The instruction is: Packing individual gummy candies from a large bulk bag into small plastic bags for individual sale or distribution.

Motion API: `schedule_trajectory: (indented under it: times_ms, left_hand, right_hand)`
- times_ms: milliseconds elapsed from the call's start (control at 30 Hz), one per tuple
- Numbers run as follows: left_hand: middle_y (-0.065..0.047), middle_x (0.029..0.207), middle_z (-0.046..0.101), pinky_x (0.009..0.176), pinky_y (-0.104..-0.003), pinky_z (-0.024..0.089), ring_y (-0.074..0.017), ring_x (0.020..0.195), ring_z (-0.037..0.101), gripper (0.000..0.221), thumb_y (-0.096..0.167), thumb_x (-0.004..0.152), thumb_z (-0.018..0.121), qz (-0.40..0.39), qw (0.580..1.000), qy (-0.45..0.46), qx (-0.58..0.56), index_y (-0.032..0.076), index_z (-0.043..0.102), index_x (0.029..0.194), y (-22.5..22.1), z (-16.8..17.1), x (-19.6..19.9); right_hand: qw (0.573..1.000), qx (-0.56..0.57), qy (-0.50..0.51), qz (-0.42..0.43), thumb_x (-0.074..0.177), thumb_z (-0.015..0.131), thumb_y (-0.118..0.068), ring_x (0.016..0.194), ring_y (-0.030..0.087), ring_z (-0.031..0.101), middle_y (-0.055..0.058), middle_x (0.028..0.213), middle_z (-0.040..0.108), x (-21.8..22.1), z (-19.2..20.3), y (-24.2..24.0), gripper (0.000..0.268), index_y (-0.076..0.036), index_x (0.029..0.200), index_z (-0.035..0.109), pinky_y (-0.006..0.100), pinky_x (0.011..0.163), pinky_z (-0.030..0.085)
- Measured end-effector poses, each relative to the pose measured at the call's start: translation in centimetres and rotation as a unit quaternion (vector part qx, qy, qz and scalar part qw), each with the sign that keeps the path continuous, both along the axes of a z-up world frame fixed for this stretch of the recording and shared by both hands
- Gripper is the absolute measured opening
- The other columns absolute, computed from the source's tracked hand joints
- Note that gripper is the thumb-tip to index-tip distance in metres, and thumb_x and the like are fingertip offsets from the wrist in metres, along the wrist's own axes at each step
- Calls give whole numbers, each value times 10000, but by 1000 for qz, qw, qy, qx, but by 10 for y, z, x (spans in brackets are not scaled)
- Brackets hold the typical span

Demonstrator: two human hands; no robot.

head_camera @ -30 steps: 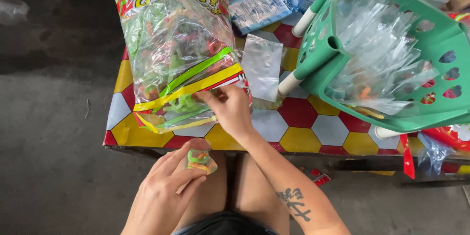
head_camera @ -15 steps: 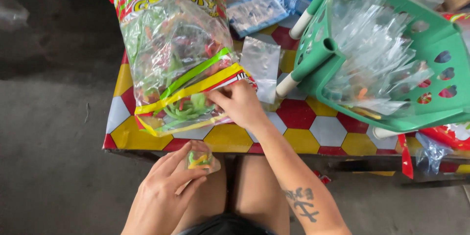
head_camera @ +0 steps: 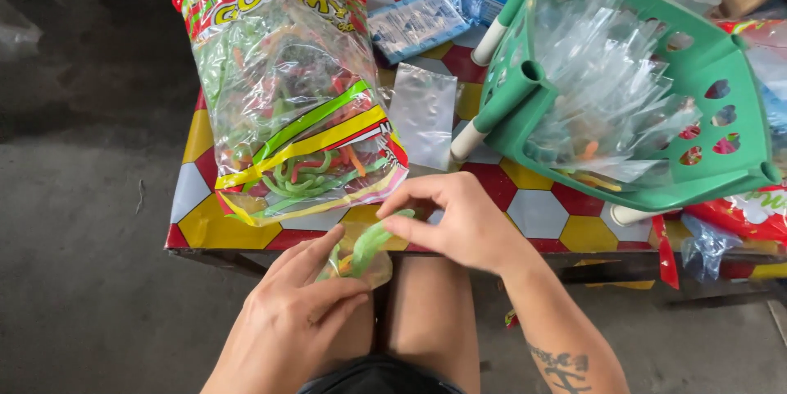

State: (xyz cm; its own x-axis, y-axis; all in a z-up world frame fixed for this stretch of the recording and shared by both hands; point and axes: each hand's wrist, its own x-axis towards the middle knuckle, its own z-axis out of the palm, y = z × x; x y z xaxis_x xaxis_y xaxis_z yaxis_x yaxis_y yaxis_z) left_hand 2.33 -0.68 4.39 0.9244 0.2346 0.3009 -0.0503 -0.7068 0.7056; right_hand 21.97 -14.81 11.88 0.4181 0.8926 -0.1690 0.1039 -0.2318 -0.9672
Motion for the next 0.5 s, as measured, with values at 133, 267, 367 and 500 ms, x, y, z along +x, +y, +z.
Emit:
schedule_trajectory:
  times_ms: [133, 267, 367, 500]
  left_hand:
    - [-187, 1424, 605, 1025, -445, 474, -341, 1257, 607, 161, 231, 860, 767, -46, 998, -42, -10, 216, 845, 1001, -7, 14, 15]
    - [-86, 1431, 650, 992, -360, 524, -246, 1221, 692, 119, 211, 834, 789, -84, 992, -93, -33, 222, 847, 938, -1, 59, 28]
    - [-94, 1407, 671, 988, -329, 537, -211, 1177, 723, 113, 228, 847, 781, -80, 989, -113, -44, 147, 841, 898, -1, 75, 44]
    - [-50, 1348, 715, 1029, -353, 521, -215, 1184, 718, 89, 198, 857, 765, -138, 985, -103, -15, 187, 835, 911, -11, 76, 68]
  right_hand:
    - [934, -25, -355, 31, 870, 783, -181, 658, 106, 603, -13, 875, 731, -22, 27, -15, 217, -162, 1085, 760, 259, 621, 505]
    - [924, 123, -344, -117, 946, 646, -149, 1087, 181, 755, 121, 1194, 772, -20, 52, -39, 88, -98, 929, 715, 267, 905, 590]
    - [918, 324, -128, -189, 975, 669, -337, 907, 235, 690, 193, 1008, 706, 15, -14, -79, 531, 73, 1297, 569, 301, 798, 575]
    - [966, 219, -104, -85, 902, 760, -547, 1344, 274, 597, 165, 1413, 620, 18, -65, -104, 825, -21, 1466, 467, 396, 1156, 444]
